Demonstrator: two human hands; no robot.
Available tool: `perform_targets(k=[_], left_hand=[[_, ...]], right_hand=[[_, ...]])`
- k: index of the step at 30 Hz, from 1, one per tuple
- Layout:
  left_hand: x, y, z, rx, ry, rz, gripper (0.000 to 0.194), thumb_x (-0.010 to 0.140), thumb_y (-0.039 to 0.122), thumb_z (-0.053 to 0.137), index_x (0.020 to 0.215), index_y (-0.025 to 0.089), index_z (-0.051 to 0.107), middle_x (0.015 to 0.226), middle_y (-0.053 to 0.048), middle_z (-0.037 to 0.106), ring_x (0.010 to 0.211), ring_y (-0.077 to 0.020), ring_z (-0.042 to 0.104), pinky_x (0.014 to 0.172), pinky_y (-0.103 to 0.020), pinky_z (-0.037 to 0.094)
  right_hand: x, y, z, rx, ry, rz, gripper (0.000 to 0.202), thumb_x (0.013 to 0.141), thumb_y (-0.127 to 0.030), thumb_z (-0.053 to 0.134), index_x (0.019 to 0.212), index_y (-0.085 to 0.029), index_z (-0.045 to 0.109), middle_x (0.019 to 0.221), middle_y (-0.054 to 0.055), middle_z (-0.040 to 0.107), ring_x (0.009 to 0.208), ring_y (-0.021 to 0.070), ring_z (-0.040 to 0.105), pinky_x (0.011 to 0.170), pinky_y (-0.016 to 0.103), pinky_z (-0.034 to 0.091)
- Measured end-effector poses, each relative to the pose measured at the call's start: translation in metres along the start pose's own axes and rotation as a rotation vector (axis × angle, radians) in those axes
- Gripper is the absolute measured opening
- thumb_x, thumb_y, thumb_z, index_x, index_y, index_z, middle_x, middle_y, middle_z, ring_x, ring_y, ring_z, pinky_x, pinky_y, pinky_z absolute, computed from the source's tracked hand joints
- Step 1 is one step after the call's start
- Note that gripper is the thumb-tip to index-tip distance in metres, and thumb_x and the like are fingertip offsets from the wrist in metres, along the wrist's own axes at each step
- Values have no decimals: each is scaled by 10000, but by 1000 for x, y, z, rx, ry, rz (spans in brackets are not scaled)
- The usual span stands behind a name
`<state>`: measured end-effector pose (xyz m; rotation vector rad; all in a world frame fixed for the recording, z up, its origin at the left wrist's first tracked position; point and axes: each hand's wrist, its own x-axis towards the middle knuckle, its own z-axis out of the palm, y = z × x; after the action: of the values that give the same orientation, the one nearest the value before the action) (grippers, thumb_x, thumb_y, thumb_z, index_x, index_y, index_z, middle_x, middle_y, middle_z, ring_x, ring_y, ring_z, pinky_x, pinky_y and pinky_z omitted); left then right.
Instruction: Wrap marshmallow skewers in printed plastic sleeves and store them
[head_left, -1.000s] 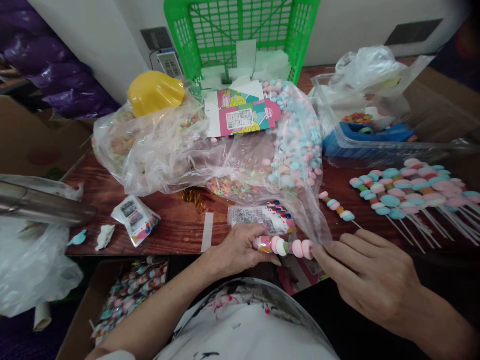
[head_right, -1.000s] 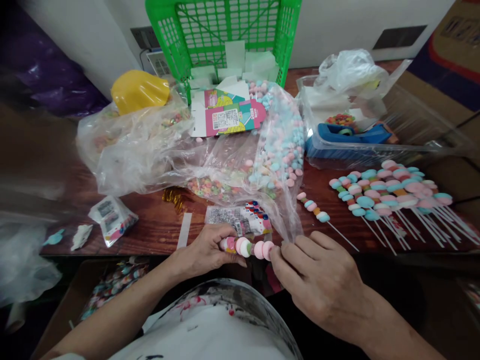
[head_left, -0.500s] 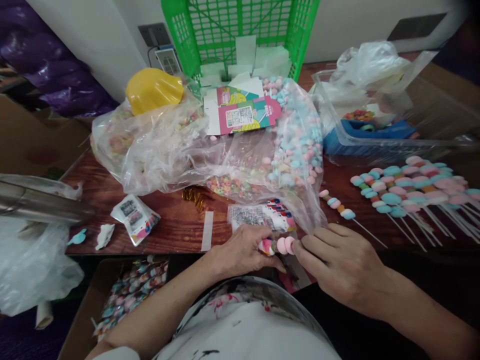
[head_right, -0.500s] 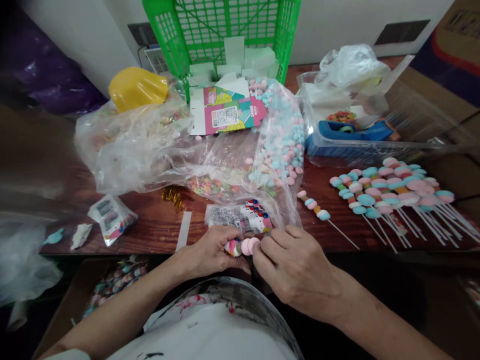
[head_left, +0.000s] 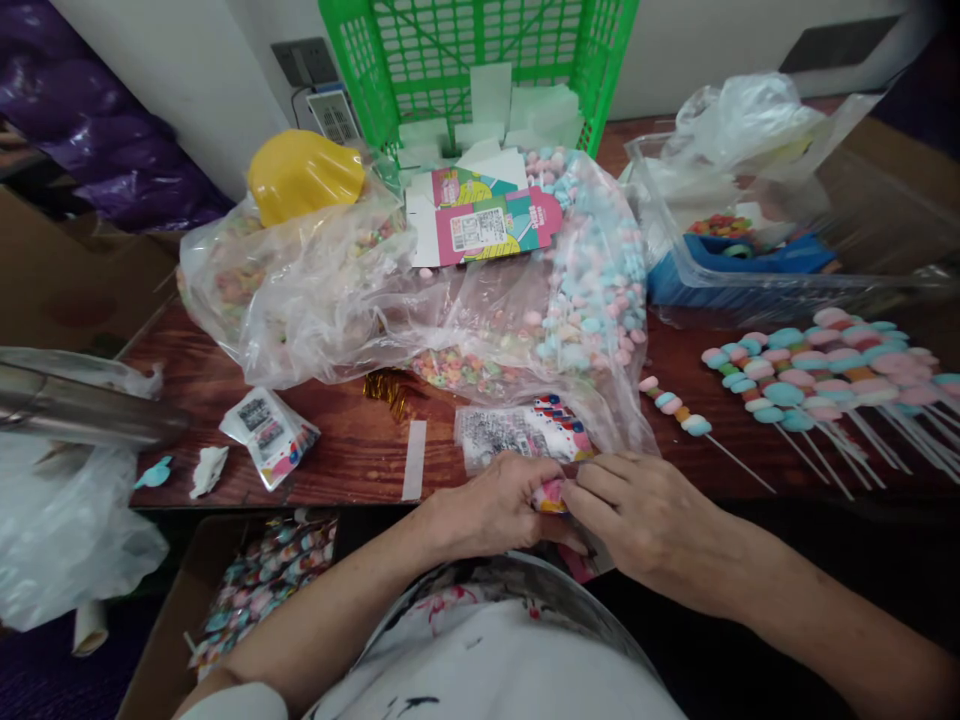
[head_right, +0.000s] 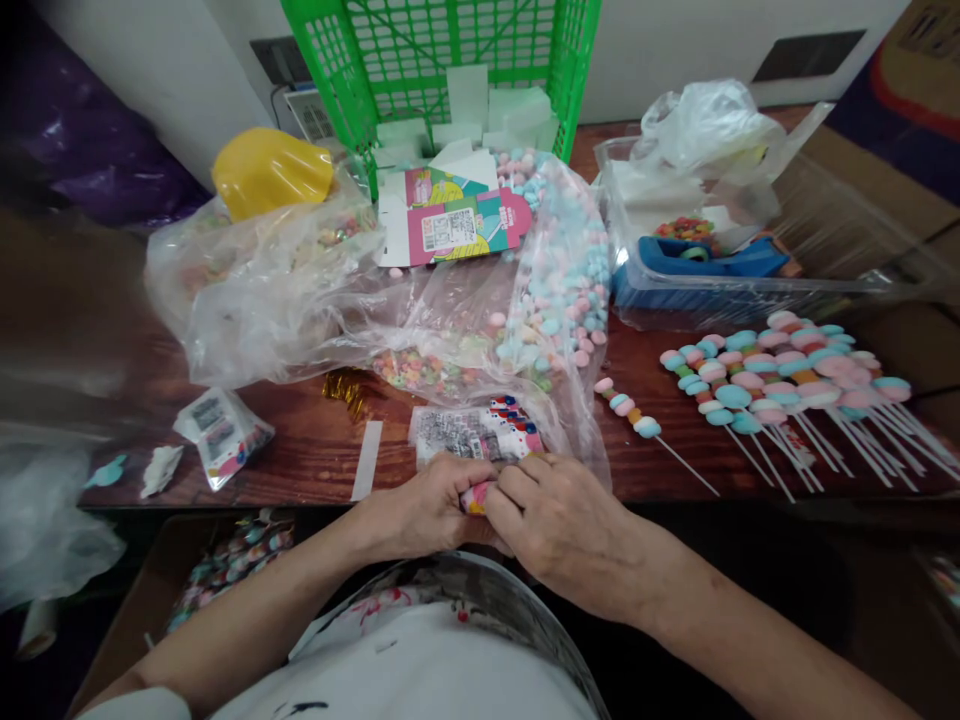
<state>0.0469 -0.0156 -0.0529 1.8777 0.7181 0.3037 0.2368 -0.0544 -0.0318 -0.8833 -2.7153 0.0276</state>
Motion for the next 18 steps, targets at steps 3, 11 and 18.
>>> perform_targets(k=[3,11,18], left_hand=[[1,3,-2,-85,8,-12,254,710,320,718,714,134,545,637,67,384,630,-80,359,556,-175,302],[-9,6,-8,-340,111,0,308,914,363,464,770,122,590,671,24,429,628,-89,388,586,-203,321],[-9,5,-1,-235,416,138,389,916,331,477,586,130,527,569,37,360,554,-73,332,540,-206,297]], right_hand=[[4,4,0,72,-4,20,140,857,-103,466,914,-166,577,818,40,582,758,182,515,704,323,400],[2,23,-29,104,137,67,225,850,-51,410,855,-151,611,732,47,591,703,156,537,638,288,399],[22,5,-13,-15,159,104,247,829,-38,388,745,-155,590,666,45,564,633,170,511,605,316,397]])
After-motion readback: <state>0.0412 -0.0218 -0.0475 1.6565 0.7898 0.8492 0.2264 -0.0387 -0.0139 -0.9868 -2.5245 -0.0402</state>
